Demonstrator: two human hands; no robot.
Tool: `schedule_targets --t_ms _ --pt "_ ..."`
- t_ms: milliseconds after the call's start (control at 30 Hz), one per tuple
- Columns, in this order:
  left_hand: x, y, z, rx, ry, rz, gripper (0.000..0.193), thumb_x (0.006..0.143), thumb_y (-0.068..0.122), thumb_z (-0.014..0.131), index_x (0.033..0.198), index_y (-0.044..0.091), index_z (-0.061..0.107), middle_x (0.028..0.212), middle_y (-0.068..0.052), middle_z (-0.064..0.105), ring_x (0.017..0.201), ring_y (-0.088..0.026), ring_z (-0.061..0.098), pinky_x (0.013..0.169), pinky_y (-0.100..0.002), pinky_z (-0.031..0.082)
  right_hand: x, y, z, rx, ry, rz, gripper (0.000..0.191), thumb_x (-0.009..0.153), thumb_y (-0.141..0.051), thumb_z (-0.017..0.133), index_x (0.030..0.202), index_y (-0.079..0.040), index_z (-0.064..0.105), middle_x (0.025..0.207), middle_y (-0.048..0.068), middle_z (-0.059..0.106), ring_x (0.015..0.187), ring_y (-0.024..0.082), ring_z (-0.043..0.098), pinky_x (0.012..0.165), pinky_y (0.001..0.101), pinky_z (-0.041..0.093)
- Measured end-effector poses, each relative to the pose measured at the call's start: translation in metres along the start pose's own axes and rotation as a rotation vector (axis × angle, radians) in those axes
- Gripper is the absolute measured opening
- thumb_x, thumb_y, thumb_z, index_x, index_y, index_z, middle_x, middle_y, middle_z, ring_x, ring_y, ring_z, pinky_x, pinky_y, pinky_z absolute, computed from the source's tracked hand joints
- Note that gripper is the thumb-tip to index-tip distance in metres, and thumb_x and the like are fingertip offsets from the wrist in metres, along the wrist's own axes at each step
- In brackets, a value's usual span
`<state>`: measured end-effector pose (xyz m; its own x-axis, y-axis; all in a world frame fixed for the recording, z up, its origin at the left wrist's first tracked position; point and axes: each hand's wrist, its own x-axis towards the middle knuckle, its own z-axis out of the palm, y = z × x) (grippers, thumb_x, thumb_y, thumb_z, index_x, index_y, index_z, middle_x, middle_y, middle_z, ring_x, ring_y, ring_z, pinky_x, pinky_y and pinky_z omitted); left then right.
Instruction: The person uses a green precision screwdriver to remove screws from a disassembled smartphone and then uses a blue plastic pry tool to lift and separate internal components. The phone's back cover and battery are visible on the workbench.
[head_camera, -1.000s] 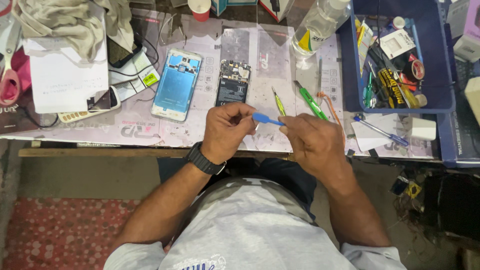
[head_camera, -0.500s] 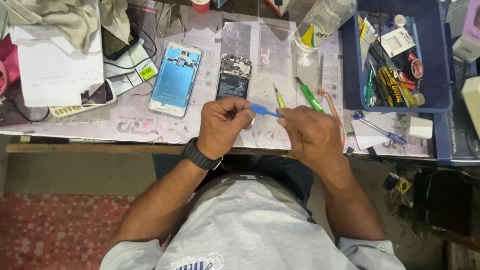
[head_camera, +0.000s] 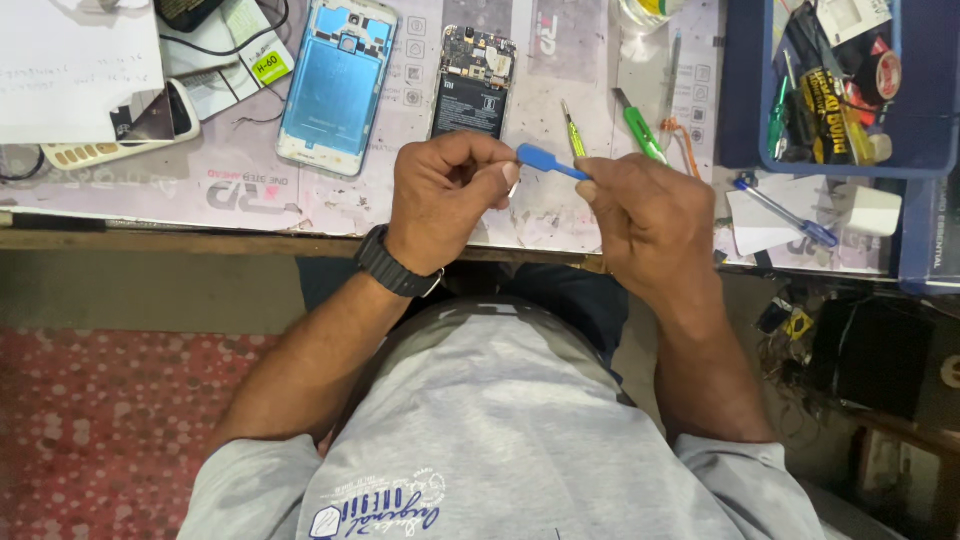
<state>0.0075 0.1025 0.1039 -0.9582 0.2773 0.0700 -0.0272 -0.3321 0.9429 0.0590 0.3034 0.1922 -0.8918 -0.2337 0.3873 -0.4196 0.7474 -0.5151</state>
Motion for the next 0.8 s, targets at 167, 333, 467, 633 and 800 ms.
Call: schedule_targets --t_ms 167,333,467,633,800 --pt "-0.002 -0.002 0.001 -0.007 -0.001 0.005 0.005 0.095 -0.001 0.072 0.099 -0.002 0.074 0.079 -0.004 0.072 0.066 -0.005 0.065 0.060 -0.021 0.055 -0.002 0.000 -0.001 -0.043 -0.032 -0.006 0.018 0.098 0.001 0.079 0.113 -0.002 0.071 0.085 0.015 0.069 0.071 0.027 0.067 0.063 0.0364 0.050" --pt "-0.003 -0.004 0.000 0.007 0.012 0.001 0.005 0.095 0.000 0.073 0.099 -0.002 0.074 0.080 -0.004 0.073 0.067 -0.004 0.065 0.061 -0.021 0.055 -0.004 0.003 0.002 0.031 -0.016 -0.050 0.015 0.103 0.000 0.076 0.116 -0.002 0.069 0.095 0.014 0.072 0.077 0.025 0.071 0.066 0.0331 0.054" --pt "-0.003 -0.005 0.001 -0.045 0.008 0.001 0.004 0.096 0.000 0.072 0.099 -0.002 0.074 0.080 -0.004 0.072 0.067 -0.004 0.065 0.062 -0.021 0.056 -0.007 0.003 0.001 0.002 -0.019 -0.015 0.015 0.101 -0.001 0.076 0.116 -0.002 0.070 0.091 0.015 0.070 0.077 0.026 0.069 0.067 0.0362 0.052" --pt "-0.005 -0.004 0.001 -0.004 0.006 0.002 0.005 0.096 0.000 0.072 0.100 -0.001 0.074 0.081 -0.004 0.073 0.069 -0.005 0.067 0.062 -0.021 0.058 -0.010 0.002 0.001 -0.011 -0.036 -0.016 0.016 0.100 -0.003 0.077 0.115 -0.002 0.070 0.089 0.015 0.070 0.075 0.027 0.068 0.066 0.0367 0.051" --pt "-0.005 -0.003 0.002 0.028 -0.013 0.022 0.006 0.095 0.000 0.073 0.101 -0.002 0.074 0.083 -0.005 0.074 0.068 -0.005 0.067 0.061 -0.021 0.057 -0.012 0.005 0.000 -0.015 -0.049 -0.020 0.015 0.101 -0.003 0.077 0.115 -0.002 0.071 0.086 0.014 0.069 0.074 0.027 0.069 0.065 0.0368 0.051"
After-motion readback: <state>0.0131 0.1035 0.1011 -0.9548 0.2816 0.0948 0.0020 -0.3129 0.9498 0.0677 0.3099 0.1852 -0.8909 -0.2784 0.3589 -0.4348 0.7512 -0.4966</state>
